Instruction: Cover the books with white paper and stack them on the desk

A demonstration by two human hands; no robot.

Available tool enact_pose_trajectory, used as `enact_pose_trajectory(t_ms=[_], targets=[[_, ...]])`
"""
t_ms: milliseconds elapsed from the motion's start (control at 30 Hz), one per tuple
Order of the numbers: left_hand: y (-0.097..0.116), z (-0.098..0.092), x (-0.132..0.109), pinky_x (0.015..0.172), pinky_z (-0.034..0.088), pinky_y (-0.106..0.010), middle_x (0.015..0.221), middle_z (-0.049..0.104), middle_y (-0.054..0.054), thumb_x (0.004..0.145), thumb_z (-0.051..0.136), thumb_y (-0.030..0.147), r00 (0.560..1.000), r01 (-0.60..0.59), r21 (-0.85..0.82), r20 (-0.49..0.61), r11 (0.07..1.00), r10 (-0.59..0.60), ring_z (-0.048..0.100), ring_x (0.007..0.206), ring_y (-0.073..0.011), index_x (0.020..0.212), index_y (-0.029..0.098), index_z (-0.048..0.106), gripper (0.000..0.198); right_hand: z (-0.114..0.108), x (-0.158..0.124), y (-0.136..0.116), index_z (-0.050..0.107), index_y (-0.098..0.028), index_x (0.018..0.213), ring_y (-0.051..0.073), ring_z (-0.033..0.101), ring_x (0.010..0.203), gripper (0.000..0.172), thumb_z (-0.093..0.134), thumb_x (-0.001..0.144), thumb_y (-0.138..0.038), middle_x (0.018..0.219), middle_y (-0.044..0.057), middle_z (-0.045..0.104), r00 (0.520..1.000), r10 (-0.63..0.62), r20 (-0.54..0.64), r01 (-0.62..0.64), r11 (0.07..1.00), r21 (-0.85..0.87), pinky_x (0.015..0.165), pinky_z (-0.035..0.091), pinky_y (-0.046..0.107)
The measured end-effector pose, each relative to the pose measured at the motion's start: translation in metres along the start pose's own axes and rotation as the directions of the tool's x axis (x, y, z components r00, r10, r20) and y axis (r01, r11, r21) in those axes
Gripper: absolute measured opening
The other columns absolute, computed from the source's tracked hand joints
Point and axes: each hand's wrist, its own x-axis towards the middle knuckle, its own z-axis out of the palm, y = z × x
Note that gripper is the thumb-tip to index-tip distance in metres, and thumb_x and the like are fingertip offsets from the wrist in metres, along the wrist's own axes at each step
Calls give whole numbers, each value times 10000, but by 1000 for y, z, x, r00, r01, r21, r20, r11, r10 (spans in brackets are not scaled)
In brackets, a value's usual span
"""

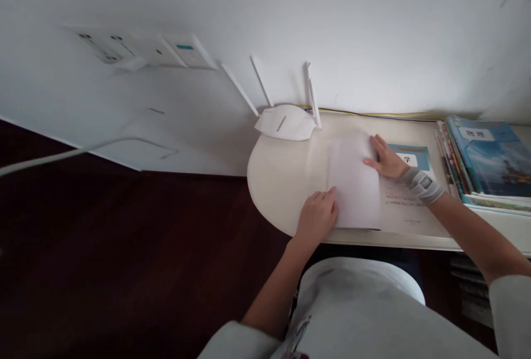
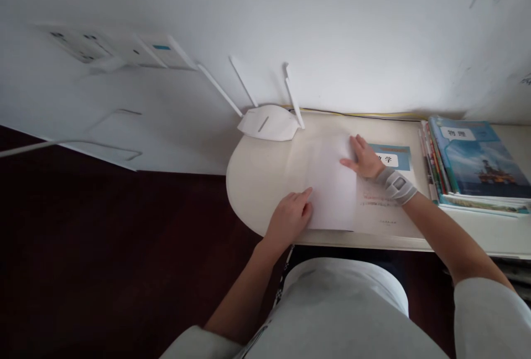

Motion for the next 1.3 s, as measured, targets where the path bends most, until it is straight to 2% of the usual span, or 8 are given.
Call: enact_pose_trajectory(t_ms=[167, 567, 633, 700, 800, 1033, 1167, 1300], targets=[[-6, -5, -3, 764, 462, -367, 810, 661, -96, 828, 368, 120, 1000, 19, 62, -20, 998, -18, 584, 801, -210, 1151, 89, 546, 370, 32, 2, -9, 331, -76, 1384, 348, 155, 1362, 843, 453, 779, -651, 1460, 211, 235, 1000, 28, 13, -27, 993, -116, 1063, 228, 508], [1, -8, -6, 763, 456, -379, 856, 644, -108, 872, 403, 195, 998, -32, 105, -44, 994, 37, 576, 851, -228, 1194, 113, 525, 355, 38, 0, -30, 415, -100, 1334, 338, 155, 1364, 676, 507, 803, -509, 1469, 180, 236, 997, 80, -9, -81, 988, -129, 1059, 229, 489], [6, -14, -11, 835, 441, -414, 997, 635, -129, 873, 462, 320, 985, -162, 62, -56, 985, 165, 563, 958, -246, 1222, 152, 513, 391, 40, 0, -29, 426, -117, 1327, 334, 152, 1365, 654, 526, 793, -482, 1471, 168, 238, 996, 85, -28, -87, 990, -112, 1055, 233, 498], [12, -15, -15, 926, 402, -453, 1151, 602, -135, 862, 492, 379, 931, -358, 28, -62, 933, 359, 528, 1077, -259, 1223, 168, 515, 419, 41, 1, -26, 437, -120, 1319, 332, 151, 1366, 628, 526, 795, -455, 1468, 166, 246, 995, 90, -50, -94, 991, -95, 1055, 234, 503], [23, -6, -19, 999, 372, -438, 1221, 587, -122, 895, 427, 210, 862, -491, 40, -123, 870, 492, 491, 1183, -234, 1202, 144, 525, 329, 43, 4, -22, 433, -91, 1320, 328, 169, 1363, 596, 488, 822, -416, 1458, 192, 254, 990, 111, -86, -117, 991, -64, 1054, 248, 500], [17, 24, -26, 994, 413, -458, 1156, 627, -154, 881, 317, 70, 873, -444, 93, -178, 891, 453, 564, 1120, -222, 1166, 97, 548, 368, 44, 11, -20, 382, -65, 1350, 319, 192, 1359, 629, 437, 850, -443, 1447, 213, 265, 990, 76, -118, -83, 995, -57, 1051, 260, 509], [14, 20, -34, 1006, 383, -507, 1171, 625, -128, 873, 358, 79, 904, -383, 112, -160, 917, 397, 551, 1137, -246, 1160, 135, 566, 359, 41, 5, -25, 392, -95, 1351, 282, 174, 1370, 615, 442, 846, -444, 1460, 177, 259, 995, -90, -45, 86, 993, -84, 1066, 246, 479], [3, 2, -34, 1028, 326, -555, 1290, 537, -135, 876, 464, 322, 952, -280, -33, -139, 959, 273, 411, 1263, -303, 1189, 167, 545, 359, 38, 2, -35, 362, -93, 1371, 294, 155, 1372, 644, 465, 833, -430, 1461, 179, 255, 995, -91, 30, 95, 979, -178, 1083, 178, 494]])
